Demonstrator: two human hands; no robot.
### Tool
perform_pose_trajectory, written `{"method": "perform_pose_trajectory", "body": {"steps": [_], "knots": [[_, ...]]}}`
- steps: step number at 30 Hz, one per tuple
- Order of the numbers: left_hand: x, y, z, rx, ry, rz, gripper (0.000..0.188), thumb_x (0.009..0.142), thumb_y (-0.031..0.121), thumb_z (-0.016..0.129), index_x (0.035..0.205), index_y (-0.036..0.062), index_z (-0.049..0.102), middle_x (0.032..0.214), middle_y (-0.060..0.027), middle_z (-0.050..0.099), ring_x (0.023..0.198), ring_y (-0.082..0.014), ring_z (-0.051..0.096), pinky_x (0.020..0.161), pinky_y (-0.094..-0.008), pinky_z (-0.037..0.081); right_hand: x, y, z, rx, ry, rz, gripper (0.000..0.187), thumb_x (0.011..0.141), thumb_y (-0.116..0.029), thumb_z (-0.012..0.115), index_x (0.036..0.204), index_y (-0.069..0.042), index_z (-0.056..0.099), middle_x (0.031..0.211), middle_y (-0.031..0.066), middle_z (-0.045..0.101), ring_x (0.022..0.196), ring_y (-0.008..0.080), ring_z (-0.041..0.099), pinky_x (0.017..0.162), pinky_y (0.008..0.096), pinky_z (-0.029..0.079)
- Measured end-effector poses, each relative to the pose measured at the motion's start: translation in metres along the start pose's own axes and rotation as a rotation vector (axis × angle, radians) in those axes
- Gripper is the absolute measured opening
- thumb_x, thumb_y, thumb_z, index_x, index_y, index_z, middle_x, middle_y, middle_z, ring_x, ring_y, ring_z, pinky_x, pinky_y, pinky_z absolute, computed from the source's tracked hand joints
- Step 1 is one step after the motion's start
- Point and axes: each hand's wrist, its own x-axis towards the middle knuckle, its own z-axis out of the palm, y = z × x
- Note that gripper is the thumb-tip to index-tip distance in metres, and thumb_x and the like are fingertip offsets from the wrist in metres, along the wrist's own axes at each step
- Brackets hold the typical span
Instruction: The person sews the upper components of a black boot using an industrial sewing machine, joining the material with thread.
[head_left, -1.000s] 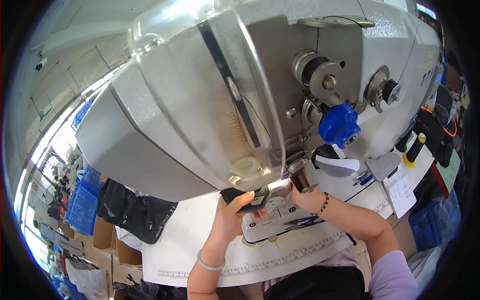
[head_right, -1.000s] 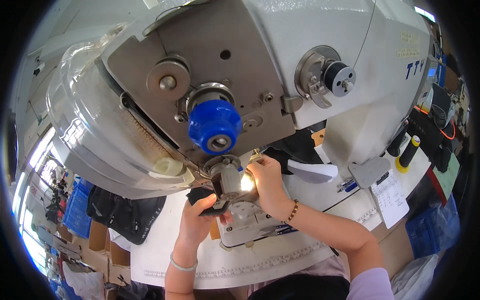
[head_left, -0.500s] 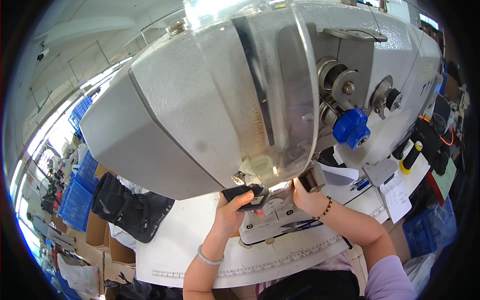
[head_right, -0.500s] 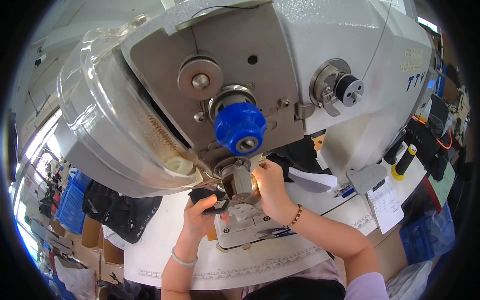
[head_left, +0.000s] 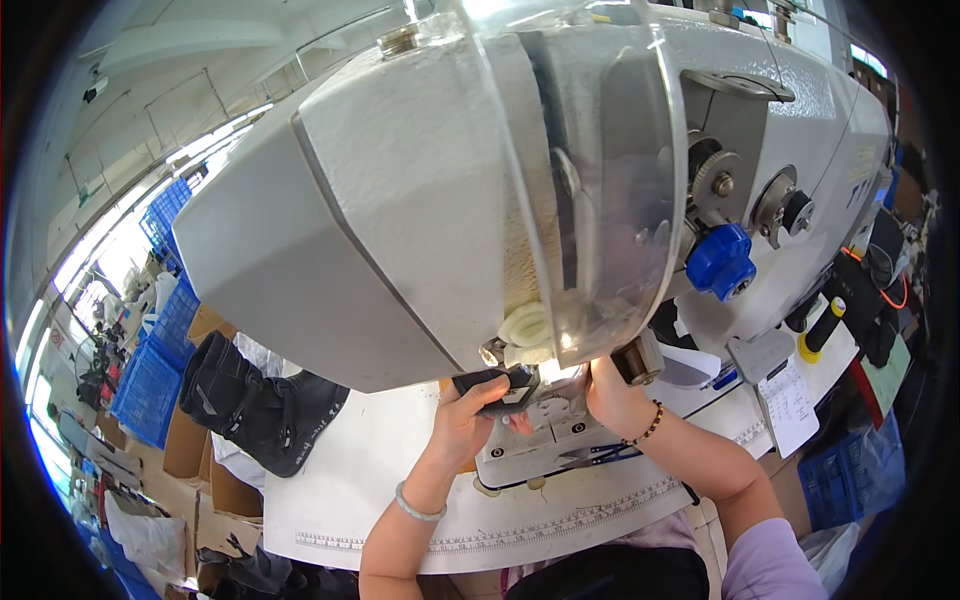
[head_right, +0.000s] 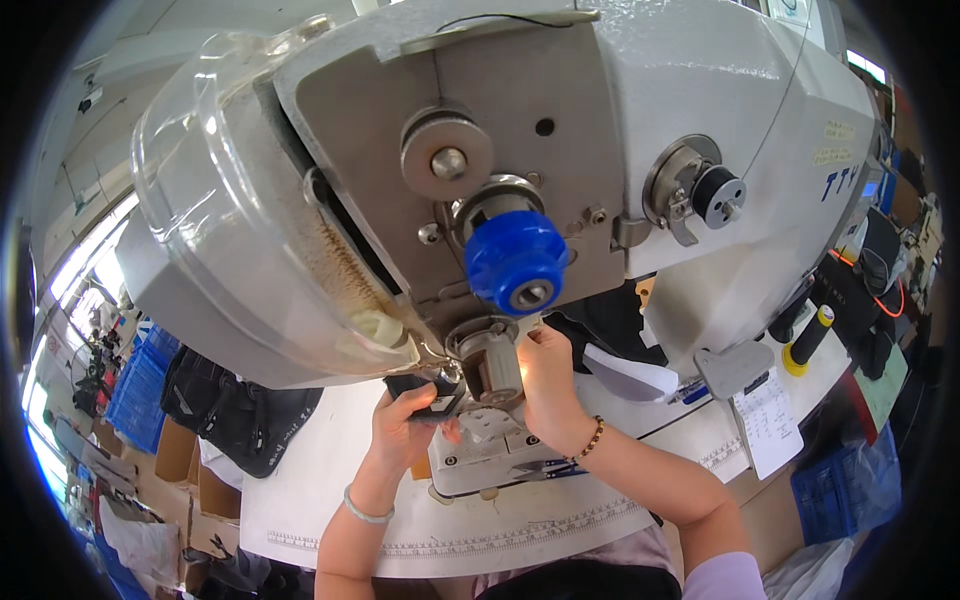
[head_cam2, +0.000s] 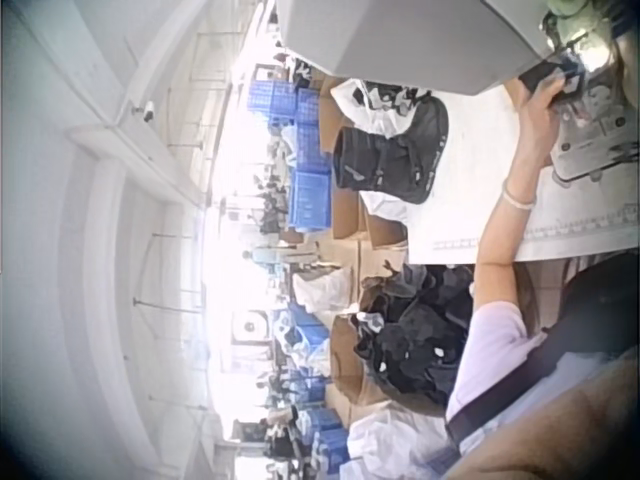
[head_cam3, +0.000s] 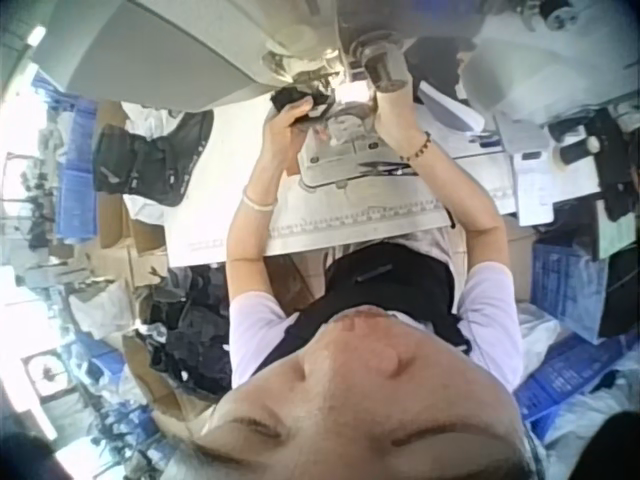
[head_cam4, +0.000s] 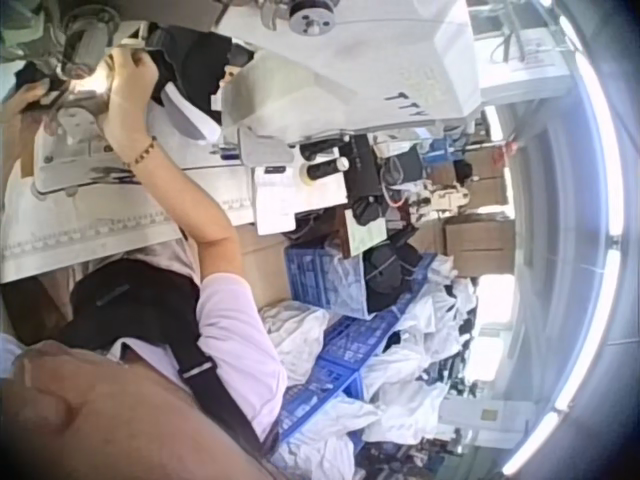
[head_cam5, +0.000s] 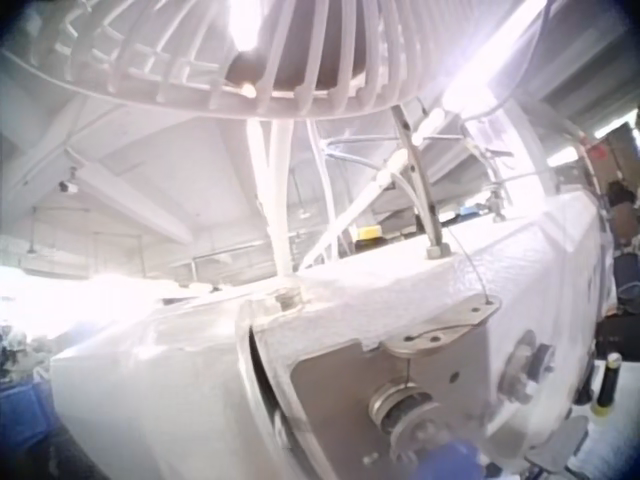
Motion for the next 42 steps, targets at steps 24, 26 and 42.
{"method": "perform_pose_trajectory", "body": {"steps": [24,26,42], "knots": [[-0.004,0.003,0.012,0.069,0.068,0.065,0.013,0.081,0.008,0.047,0.083,-0.0040,0.049,0.070,-0.0155,0.056,0.052,-0.0253,0.055,0.046,-0.0362,0.049,0.003,-0.011,0.003,-0.044,-0.120,0.024,0.015,0.081,-0.003,0.046,0.089,-0.002,0.059,0.085,0.0035,0.061,0.074,0.0090,0.058,0.064,0.0248,0.047],[-0.004,0.004,0.013,0.106,0.072,0.079,0.014,0.082,0.010,0.047,0.084,-0.0039,0.049,0.071,-0.0163,0.057,0.052,-0.0255,0.056,0.046,-0.0360,0.049,0.004,-0.008,0.002,-0.051,-0.096,0.016,0.016,0.080,-0.002,0.045,0.089,-0.002,0.059,0.084,0.0031,0.061,0.073,0.0088,0.058,0.063,0.0247,0.046],[-0.002,0.004,0.012,0.082,0.085,0.065,0.016,0.084,0.011,0.044,0.077,-0.0022,0.050,0.059,-0.0145,0.054,0.048,-0.0281,0.056,0.055,-0.0366,0.050,0.001,-0.015,0.010,-0.149,0.058,0.041,0.009,0.075,-0.006,0.043,0.070,-0.009,0.050,0.058,-0.0026,0.045,0.041,0.0052,0.040,0.031,0.0215,0.025]]}}
